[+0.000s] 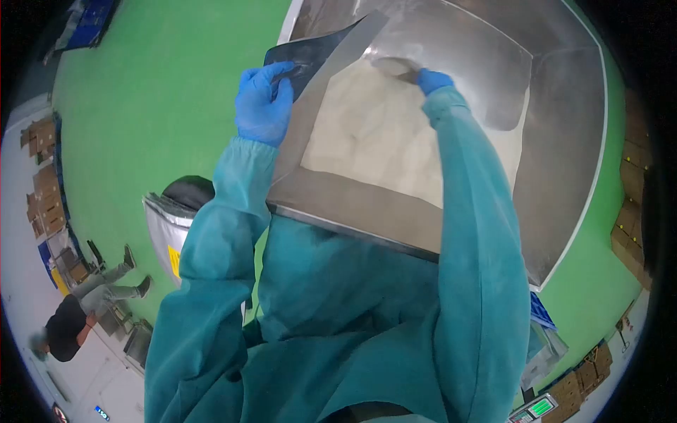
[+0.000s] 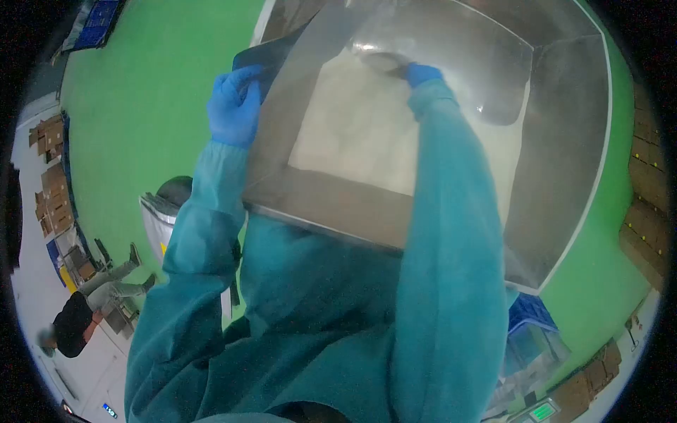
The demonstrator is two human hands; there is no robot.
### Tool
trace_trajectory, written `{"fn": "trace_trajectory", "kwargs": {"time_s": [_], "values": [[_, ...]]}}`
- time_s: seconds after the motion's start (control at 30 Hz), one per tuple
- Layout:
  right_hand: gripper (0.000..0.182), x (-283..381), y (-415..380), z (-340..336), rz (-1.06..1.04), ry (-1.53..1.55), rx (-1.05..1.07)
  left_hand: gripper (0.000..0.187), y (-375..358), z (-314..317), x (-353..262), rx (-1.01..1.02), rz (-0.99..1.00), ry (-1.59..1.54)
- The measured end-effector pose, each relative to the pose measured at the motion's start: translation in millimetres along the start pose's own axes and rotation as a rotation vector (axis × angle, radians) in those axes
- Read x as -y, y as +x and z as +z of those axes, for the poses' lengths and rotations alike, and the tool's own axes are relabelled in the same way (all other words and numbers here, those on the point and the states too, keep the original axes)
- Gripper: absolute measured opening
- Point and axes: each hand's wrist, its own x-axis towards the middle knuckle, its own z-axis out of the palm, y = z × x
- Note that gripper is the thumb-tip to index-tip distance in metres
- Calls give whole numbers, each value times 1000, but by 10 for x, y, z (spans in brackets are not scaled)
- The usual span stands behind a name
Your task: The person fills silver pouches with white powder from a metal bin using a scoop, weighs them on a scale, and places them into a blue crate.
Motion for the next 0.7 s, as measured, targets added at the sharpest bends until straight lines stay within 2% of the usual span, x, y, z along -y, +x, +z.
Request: {"fn": "trace_trajectory", "kwargs": {"time_s": [0.07,0.1,0.23,0.27,0.3,0.37,0.4,0.47,0.53,0.63,0.67,0.7], "values": [[37,515,-232,-12,-245,-59,172,23,-4,-17,2,29,-38,27],[38,573,-106,549,-181,11,109,23,-27,-21,0,33,-47,23],[37,843,-668,736,-207,58,298,24,-139,-23,-30,23,-47,-4],[37,823,-730,868,-281,49,314,25,-136,-16,-27,15,-25,-15],[37,793,-778,975,-353,35,325,26,-129,4,-16,34,28,13],[38,862,-883,1000,-353,23,427,28,-129,-6,-10,65,125,76],[38,930,-946,1027,-357,14,484,27,-158,-23,-26,119,229,197],[38,876,-987,1152,-304,81,443,24,-171,37,-277,206,437,441],[37,830,-1152,1162,-214,131,426,22,-182,258,-373,355,412,551],[38,627,-1444,921,-240,215,426,20,-192,539,-525,558,282,612],[38,534,-1578,772,-331,214,353,20,-165,587,-562,611,229,616],[36,452,-1653,578,-307,194,361,20,-116,661,-527,647,228,587]]}}
